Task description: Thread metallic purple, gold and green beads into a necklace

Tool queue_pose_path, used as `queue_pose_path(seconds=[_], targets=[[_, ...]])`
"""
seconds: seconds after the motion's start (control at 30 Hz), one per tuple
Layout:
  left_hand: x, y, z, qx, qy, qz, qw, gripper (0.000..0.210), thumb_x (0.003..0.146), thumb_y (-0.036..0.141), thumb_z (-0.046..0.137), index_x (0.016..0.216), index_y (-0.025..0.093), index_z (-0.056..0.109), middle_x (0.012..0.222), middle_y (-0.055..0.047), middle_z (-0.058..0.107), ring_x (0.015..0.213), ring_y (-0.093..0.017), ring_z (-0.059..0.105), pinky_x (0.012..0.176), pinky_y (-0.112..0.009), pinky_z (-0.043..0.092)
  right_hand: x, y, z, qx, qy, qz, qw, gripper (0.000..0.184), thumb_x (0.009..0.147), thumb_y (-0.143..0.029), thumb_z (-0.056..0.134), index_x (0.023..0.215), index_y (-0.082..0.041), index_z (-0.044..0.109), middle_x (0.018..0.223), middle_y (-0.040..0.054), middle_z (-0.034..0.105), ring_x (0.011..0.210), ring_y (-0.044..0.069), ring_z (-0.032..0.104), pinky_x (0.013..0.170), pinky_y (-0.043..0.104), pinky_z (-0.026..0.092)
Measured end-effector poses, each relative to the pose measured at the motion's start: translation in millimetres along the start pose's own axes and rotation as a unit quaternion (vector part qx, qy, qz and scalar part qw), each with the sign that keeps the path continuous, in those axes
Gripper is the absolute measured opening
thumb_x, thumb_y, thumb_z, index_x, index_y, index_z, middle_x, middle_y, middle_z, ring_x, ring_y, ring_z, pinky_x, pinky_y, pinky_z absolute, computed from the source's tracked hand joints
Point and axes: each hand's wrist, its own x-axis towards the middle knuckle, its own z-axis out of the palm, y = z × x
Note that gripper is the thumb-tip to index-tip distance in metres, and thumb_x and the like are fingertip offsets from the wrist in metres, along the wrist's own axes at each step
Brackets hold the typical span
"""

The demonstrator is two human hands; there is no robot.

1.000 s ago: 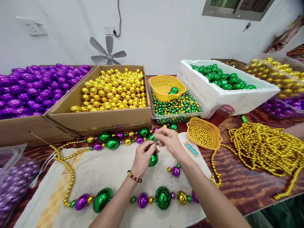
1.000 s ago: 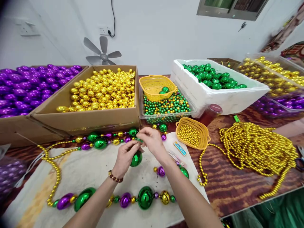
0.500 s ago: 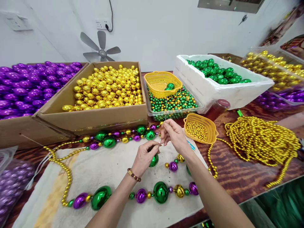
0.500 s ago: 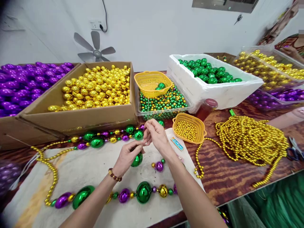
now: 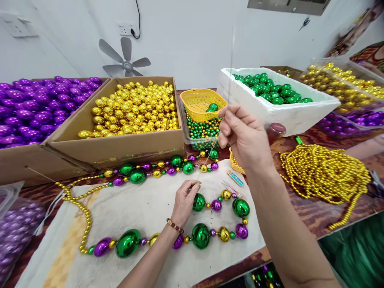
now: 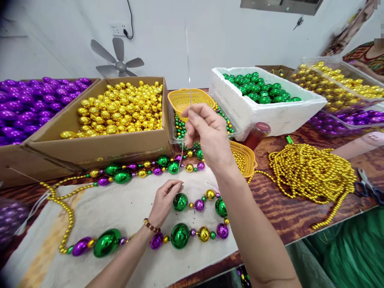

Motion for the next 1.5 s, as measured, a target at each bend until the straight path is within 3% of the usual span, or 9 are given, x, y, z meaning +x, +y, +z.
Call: queue_pose_path(seconds=[0.23, 0.4, 0.5, 0.67, 0.83, 1.07, 1.2, 1.3, 1.5], targets=[[-11, -6, -17.2, 0.038, -0.013, -0.032, 0.999, 0.021, 0.084, 0.035, 0.061, 0.086, 0.02, 0.076, 0.092, -0.007, 0.065, 0.091, -0.022, 0.06, 0.083, -0.032, 0.045, 13, -23, 11, -0.051, 0.05, -0.106, 0.992, 0.019, 0.088, -0.041, 0.066, 0.083, -0.024, 0.06, 0.059, -0.0072, 0.047, 0.044, 0.005, 0.05, 0.041, 0.016, 0.042], [-12, -13, -26.4, 0.029, -0.037, -0.102, 0.994, 0.025, 0.079, 0.041, 0.065, 0.082, 0.019, 0.077, 0.09, -0.008, 0.064, 0.077, -0.02, 0.06, 0.065, -0.03, 0.05, 25, -39, 12, -0.045, 0.05, -0.156, 0.986, 0.014, 0.092, -0.033, 0.063, 0.082, -0.025, 0.061, 0.06, -0.0069, 0.051, 0.045, 0.006, 0.054, 0.044, 0.017, 0.043], [-14, -17, -22.0, -0.008, -0.045, -0.151, 0.988, 0.032, 0.079, 0.046, 0.062, 0.087, 0.017, 0.074, 0.094, -0.009, 0.065, 0.075, -0.021, 0.063, 0.055, -0.029, 0.053, 33, -48, 19, -0.032, 0.032, -0.155, 0.987, 0.013, 0.096, -0.024, 0.056, 0.085, -0.023, 0.063, 0.064, -0.0066, 0.053, 0.049, 0.006, 0.057, 0.045, 0.018, 0.043], [-18, -26, -15.5, -0.046, -0.03, -0.193, 0.98, 0.034, 0.077, 0.046, 0.062, 0.09, 0.015, 0.07, 0.094, -0.01, 0.067, 0.082, -0.023, 0.066, 0.06, -0.032, 0.058, 36, -49, 36, -0.03, -0.078, -0.101, 0.991, 0.013, 0.098, -0.024, 0.052, 0.093, -0.019, 0.063, 0.069, -0.0058, 0.061, 0.053, 0.006, 0.064, 0.044, 0.017, 0.046], [-21, -30, -18.9, -0.022, -0.011, -0.21, 0.977, 0.033, 0.077, 0.045, 0.06, 0.086, 0.016, 0.072, 0.093, -0.01, 0.064, 0.076, -0.022, 0.065, 0.053, -0.029, 0.056, 39, -53, 36, -0.053, -0.035, -0.082, 0.995, 0.012, 0.094, -0.028, 0.058, 0.088, -0.019, 0.065, 0.066, -0.0061, 0.065, 0.048, 0.005, 0.062, 0.042, 0.014, 0.044], [-22, -30, -20.8, 0.019, 0.003, -0.197, 0.98, 0.031, 0.075, 0.044, 0.06, 0.078, 0.016, 0.074, 0.085, -0.006, 0.061, 0.056, -0.014, 0.056, 0.038, -0.021, 0.045, 52, -76, 26, -0.081, -0.024, -0.137, 0.987, 0.013, 0.094, -0.025, 0.056, 0.087, -0.021, 0.066, 0.069, -0.0055, 0.065, 0.048, 0.005, 0.06, 0.04, 0.015, 0.041], [-22, -35, -21.5, 0.005, 0.007, -0.21, 0.978, 0.031, 0.077, 0.044, 0.058, 0.082, 0.016, 0.071, 0.079, -0.005, 0.063, 0.052, -0.013, 0.056, 0.042, -0.024, 0.049, 48, -61, 33, -0.099, -0.051, -0.084, 0.99, 0.012, 0.092, -0.03, 0.06, 0.092, -0.02, 0.066, 0.069, -0.0034, 0.065, 0.052, 0.007, 0.062, 0.042, 0.015, 0.043], [-23, -36, -22.9, -0.009, 0.008, -0.223, 0.975, 0.031, 0.078, 0.044, 0.058, 0.085, 0.016, 0.069, 0.078, -0.005, 0.064, 0.052, -0.014, 0.059, 0.044, -0.025, 0.051, 35, -37, 38, -0.088, -0.076, -0.033, 0.993, 0.011, 0.09, -0.025, 0.061, 0.099, -0.02, 0.066, 0.072, -0.0024, 0.066, 0.061, 0.008, 0.065, 0.046, 0.015, 0.046], [-30, -33, -40.0, -0.032, 0.008, -0.238, 0.971, 0.037, 0.078, 0.043, 0.06, 0.105, 0.017, 0.064, 0.103, -0.011, 0.066, 0.055, -0.015, 0.063, 0.048, -0.029, 0.054, -10, 21, 25, -0.077, -0.092, 0.127, 0.985, 0.016, 0.092, -0.027, 0.059, 0.105, -0.02, 0.064, 0.084, 0.0024, 0.072, 0.067, 0.011, 0.067, 0.054, 0.02, 0.05]])
